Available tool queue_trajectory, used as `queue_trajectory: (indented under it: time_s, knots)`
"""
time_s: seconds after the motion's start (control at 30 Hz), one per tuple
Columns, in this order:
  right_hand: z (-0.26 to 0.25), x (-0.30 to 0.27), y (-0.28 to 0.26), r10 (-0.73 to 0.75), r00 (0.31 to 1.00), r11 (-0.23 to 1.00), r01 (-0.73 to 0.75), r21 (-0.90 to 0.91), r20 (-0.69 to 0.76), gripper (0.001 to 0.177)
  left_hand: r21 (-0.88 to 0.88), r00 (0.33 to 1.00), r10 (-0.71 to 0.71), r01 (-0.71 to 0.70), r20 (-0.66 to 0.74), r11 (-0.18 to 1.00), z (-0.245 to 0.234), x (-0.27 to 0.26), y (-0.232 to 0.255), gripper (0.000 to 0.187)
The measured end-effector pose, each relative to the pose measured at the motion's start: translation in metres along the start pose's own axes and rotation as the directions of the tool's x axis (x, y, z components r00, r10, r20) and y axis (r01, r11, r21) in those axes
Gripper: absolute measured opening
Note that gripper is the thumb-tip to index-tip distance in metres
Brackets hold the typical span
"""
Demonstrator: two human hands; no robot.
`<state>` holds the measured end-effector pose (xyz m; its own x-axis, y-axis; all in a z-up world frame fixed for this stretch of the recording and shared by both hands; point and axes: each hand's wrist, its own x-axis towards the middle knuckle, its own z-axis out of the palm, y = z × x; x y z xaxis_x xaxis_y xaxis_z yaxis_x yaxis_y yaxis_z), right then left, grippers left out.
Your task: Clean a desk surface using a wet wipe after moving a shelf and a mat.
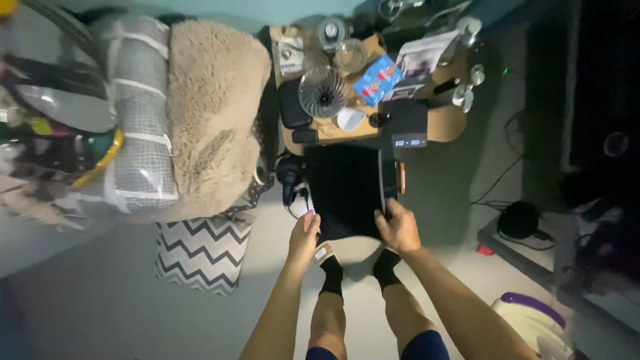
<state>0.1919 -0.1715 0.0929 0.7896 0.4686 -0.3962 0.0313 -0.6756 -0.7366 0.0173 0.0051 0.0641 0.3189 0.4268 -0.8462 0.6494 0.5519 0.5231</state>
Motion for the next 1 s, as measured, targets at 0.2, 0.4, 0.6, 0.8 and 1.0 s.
queue_trajectory:
  time_s: [0.2,0.4,0.6,0.8,1.0]
  knots:
    - [-0.006,-0.072,-0.007,-0.212,0.970,0.886,0.138,0.442,0.121,0.012,0.050,0.972,0.233,-0.232,-0.009,0.971,-0.020,-0.026,-0.033,0.060]
    - [-0.037,-0.127,-0.079,-0.101,0.993,0.956,0.079,0.283,0.065,0.012,0.262,0.944,0.329,-0.310,-0.034,0.914,-0.061,-0.097,-0.040,0.060]
    - [-0.117,-0.161,-0.164,-0.216,0.976,0.943,0.207,0.262,0.007,0.012,0.167,0.989,0.142,-0.147,0.045,0.975,-0.102,-0.202,-0.011,0.067]
    - [-0.243,-0.238,-0.297,-0.163,0.980,0.986,0.159,0.046,0.112,0.027,0.102,0.950,0.209,-0.237,0.232,0.966,-0.123,-0.238,0.003,0.073]
    - [-0.355,-0.349,-0.420,0.054,0.990,0.989,-0.035,-0.142,0.134,0.041,-0.020,0.890,0.066,-0.064,0.452,0.998,-0.089,-0.274,0.094,0.089]
